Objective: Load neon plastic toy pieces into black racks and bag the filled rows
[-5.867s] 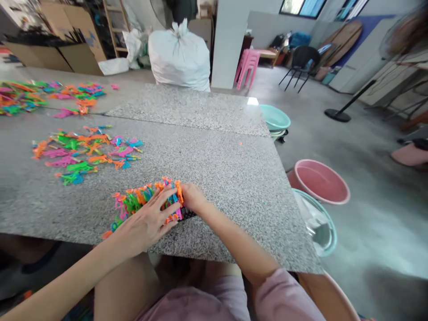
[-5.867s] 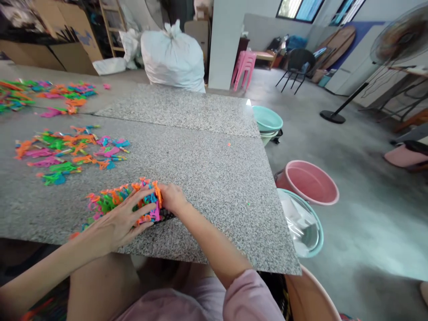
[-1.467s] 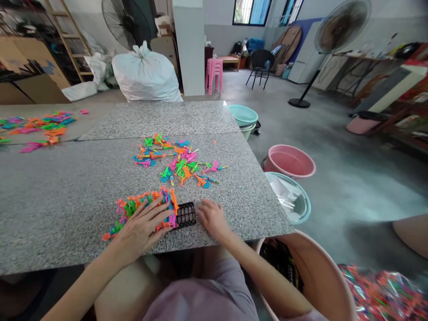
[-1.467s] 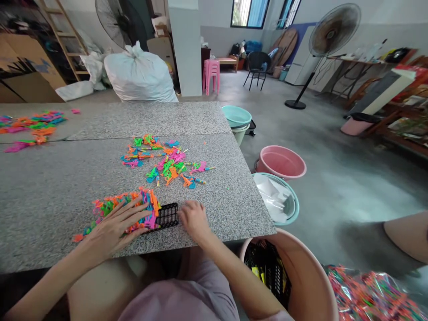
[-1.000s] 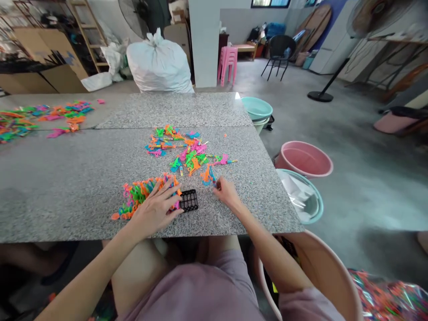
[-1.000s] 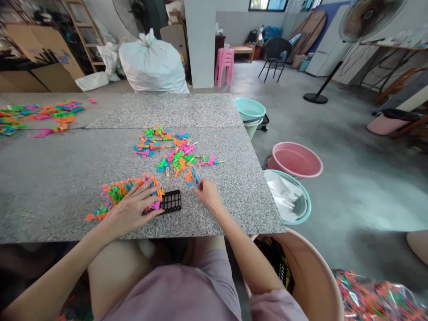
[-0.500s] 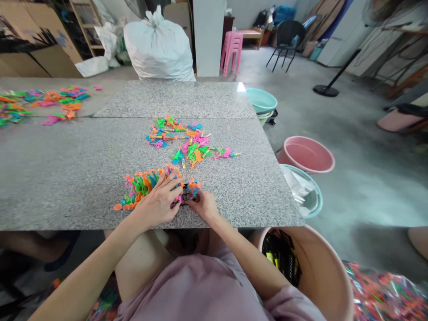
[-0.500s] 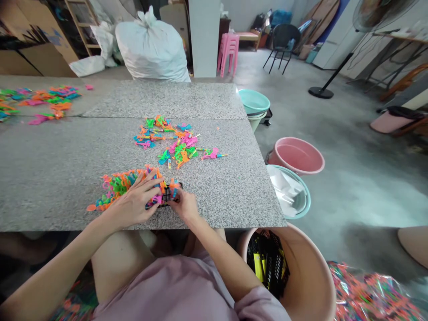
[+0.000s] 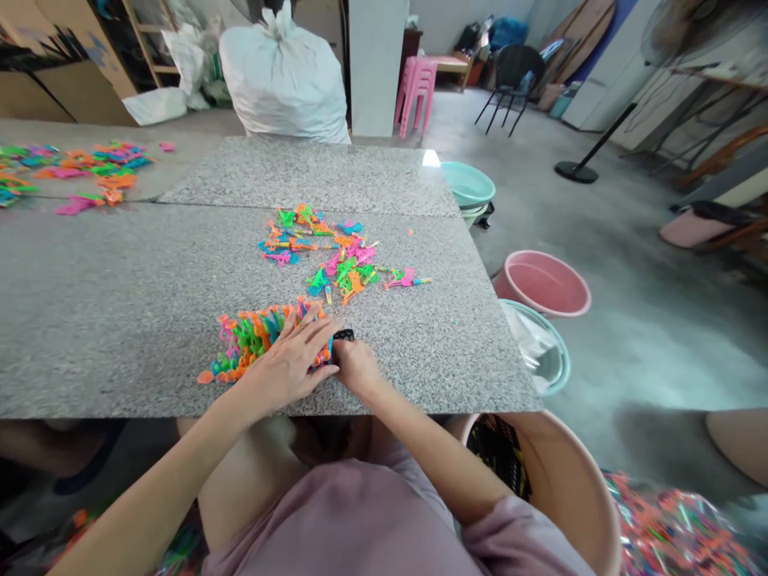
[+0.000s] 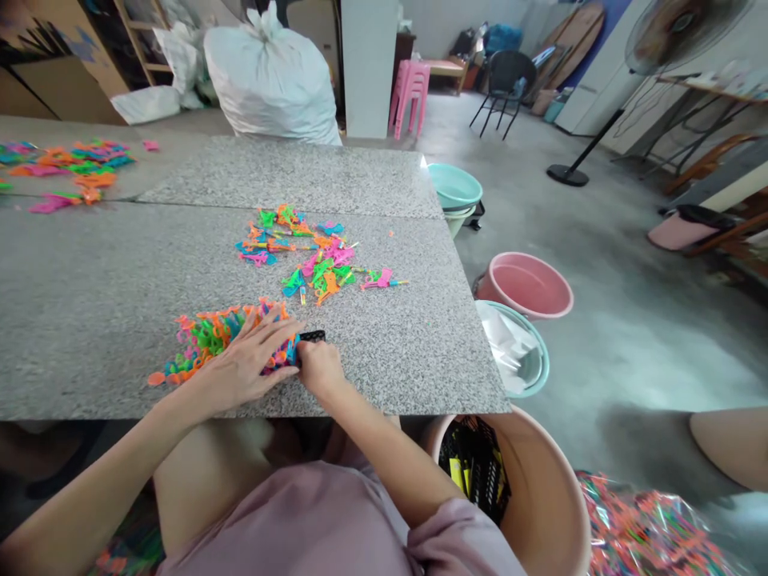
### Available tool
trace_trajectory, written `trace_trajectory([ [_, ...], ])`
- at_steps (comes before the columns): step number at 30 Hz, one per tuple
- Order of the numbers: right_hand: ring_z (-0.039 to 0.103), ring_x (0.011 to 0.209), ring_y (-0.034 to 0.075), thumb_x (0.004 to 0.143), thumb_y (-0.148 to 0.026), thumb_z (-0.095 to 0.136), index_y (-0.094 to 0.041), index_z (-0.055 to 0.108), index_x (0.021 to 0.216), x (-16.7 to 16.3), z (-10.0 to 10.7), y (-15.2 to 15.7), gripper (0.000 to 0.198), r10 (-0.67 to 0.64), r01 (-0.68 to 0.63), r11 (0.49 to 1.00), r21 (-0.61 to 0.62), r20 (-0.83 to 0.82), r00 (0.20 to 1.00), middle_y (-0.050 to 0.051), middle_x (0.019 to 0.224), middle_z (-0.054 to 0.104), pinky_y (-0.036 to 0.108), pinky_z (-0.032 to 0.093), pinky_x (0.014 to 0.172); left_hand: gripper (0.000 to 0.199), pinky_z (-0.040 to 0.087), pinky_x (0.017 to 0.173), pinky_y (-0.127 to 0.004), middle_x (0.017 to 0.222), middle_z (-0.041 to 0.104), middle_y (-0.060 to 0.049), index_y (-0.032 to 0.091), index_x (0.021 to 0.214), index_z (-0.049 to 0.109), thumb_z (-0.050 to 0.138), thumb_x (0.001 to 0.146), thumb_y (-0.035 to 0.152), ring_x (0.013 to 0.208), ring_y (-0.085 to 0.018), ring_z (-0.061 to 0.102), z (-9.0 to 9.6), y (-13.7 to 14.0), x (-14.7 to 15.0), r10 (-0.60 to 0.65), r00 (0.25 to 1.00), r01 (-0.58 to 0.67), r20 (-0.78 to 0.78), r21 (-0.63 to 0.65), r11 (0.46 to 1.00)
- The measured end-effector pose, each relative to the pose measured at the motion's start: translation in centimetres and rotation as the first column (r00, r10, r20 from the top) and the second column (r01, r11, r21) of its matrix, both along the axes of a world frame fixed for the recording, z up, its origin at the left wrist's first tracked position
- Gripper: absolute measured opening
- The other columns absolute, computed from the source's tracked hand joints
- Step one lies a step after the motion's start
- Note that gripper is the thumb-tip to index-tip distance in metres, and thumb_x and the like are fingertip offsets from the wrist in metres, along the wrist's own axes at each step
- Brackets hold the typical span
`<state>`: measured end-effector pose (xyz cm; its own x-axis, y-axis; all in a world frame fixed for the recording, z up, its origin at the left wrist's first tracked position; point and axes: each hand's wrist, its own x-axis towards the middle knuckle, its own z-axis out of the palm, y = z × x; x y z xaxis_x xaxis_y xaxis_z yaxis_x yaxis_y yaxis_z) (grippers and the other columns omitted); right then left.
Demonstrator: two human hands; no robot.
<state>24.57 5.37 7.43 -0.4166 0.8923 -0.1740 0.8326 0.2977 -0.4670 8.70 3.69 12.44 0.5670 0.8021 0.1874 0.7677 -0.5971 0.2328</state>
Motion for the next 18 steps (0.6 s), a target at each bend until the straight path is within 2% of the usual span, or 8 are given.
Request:
trace_trajectory([
  [3, 0.072, 0.084, 0.022, 0.090, -0.027, 0.064, -0.021, 0.072, 0.102, 0.6, -0.2, 0.2, 0.016, 0.072, -0.074, 0.997, -0.023, -0.061, 0.996, 0.007, 0.090, 0.076, 0.027, 0.048, 0.071, 0.027, 0.024, 0.121, -0.061, 0.134, 0.061, -0.013, 0.019, 0.115, 0.063, 0.054, 0.097, 0.037, 0.148, -0.034, 0.032, -0.4, 0.1, -0.4, -0.035, 0.999, 0.034, 0.014, 0.038, 0.999],
  [5, 0.071, 0.082, 0.018, 0.086, -0.022, 0.067, -0.022, 0.073, 0.100, 2.5, -0.4, 2.1, 0.014, 0.155, -0.163, 0.985, -0.059, -0.123, 0.980, 0.003, 0.088, 0.076, 0.024, 0.049, 0.072, 0.026, 0.025, 0.121, -0.060, 0.130, 0.063, -0.011, 0.020, 0.110, 0.065, 0.054, 0.098, 0.040, 0.148, -0.034, 0.033, -0.8, 0.1, -0.9, -0.059, 0.998, 0.058, 0.013, 0.065, 0.996],
  [6, 0.070, 0.083, 0.017, 0.086, -0.018, 0.067, -0.023, 0.073, 0.101, 3.9, -0.3, 3.6, 0.017, 0.139, -0.144, 0.989, -0.041, -0.110, 0.984, 0.002, 0.091, 0.076, 0.024, 0.050, 0.074, 0.026, 0.026, 0.121, -0.060, 0.129, 0.063, -0.011, 0.021, 0.109, 0.065, 0.054, 0.098, 0.041, 0.147, -0.034, 0.034, -1.0, 0.1, -1.1, -0.070, 0.997, 0.069, 0.008, 0.085, 0.994],
  [8, 0.069, 0.092, 0.019, 0.090, -0.011, 0.059, -0.021, 0.070, 0.113, 7.3, 0.0, 7.3, 0.027, -0.059, 0.056, 0.993, 0.105, 0.024, 0.998, 0.007, 0.108, 0.074, 0.028, 0.052, 0.081, 0.026, 0.027, 0.120, -0.060, 0.129, 0.063, -0.011, 0.021, 0.107, 0.065, 0.054, 0.098, 0.043, 0.147, -0.035, 0.034, -1.3, 0.2, -1.4, -0.089, 0.996, 0.090, -0.011, 0.131, 0.987],
  [10, 0.065, 0.109, 0.025, 0.092, -0.002, 0.047, -0.017, 0.063, 0.126, 10.6, 0.5, 11.1, 0.041, -0.299, 0.237, 0.924, 0.299, 0.182, 0.937, 0.016, 0.128, 0.065, 0.034, 0.052, 0.087, 0.025, 0.029, 0.119, -0.061, 0.130, 0.062, -0.012, 0.021, 0.105, 0.065, 0.054, 0.097, 0.043, 0.147, -0.036, 0.033, -1.4, 0.2, -1.5, -0.099, 0.994, 0.103, -0.036, 0.163, 0.981],
  [13, 0.062, 0.114, 0.028, 0.088, 0.005, 0.045, -0.009, 0.063, 0.121, 13.8, 0.5, 14.7, 0.041, -0.301, 0.223, 0.923, 0.314, 0.227, 0.926, 0.023, 0.125, 0.064, 0.036, 0.051, 0.089, 0.023, 0.028, 0.120, -0.061, 0.131, 0.062, -0.011, 0.021, 0.106, 0.064, 0.055, 0.097, 0.040, 0.148, -0.036, 0.033, -1.3, 0.1, -1.5, -0.095, 0.994, 0.103, -0.055, 0.164, 0.981],
  [15, 0.064, 0.110, 0.027, 0.087, 0.005, 0.047, -0.009, 0.065, 0.113, 14.3, -0.1, 15.0, 0.035, -0.237, 0.176, 0.946, 0.273, 0.208, 0.949, 0.021, 0.116, 0.068, 0.033, 0.050, 0.089, 0.022, 0.028, 0.120, -0.060, 0.133, 0.061, -0.011, 0.021, 0.109, 0.064, 0.055, 0.097, 0.038, 0.148, -0.035, 0.032, -1.0, 0.0, -1.5, -0.093, 0.994, 0.102, -0.065, 0.145, 0.984],
  [18, 0.067, 0.100, 0.023, 0.088, -0.001, 0.051, -0.011, 0.063, 0.110, 13.2, -1.6, 13.0, 0.026, -0.191, 0.157, 0.962, 0.222, 0.141, 0.971, 0.017, 0.108, 0.070, 0.030, 0.051, 0.085, 0.024, 0.028, 0.121, -0.060, 0.136, 0.059, -0.012, 0.020, 0.112, 0.064, 0.056, 0.097, 0.037, 0.149, -0.036, 0.030, -0.5, -0.2, -1.3, -0.096, 0.991, 0.105, -0.089, 0.105, 0.989],
])
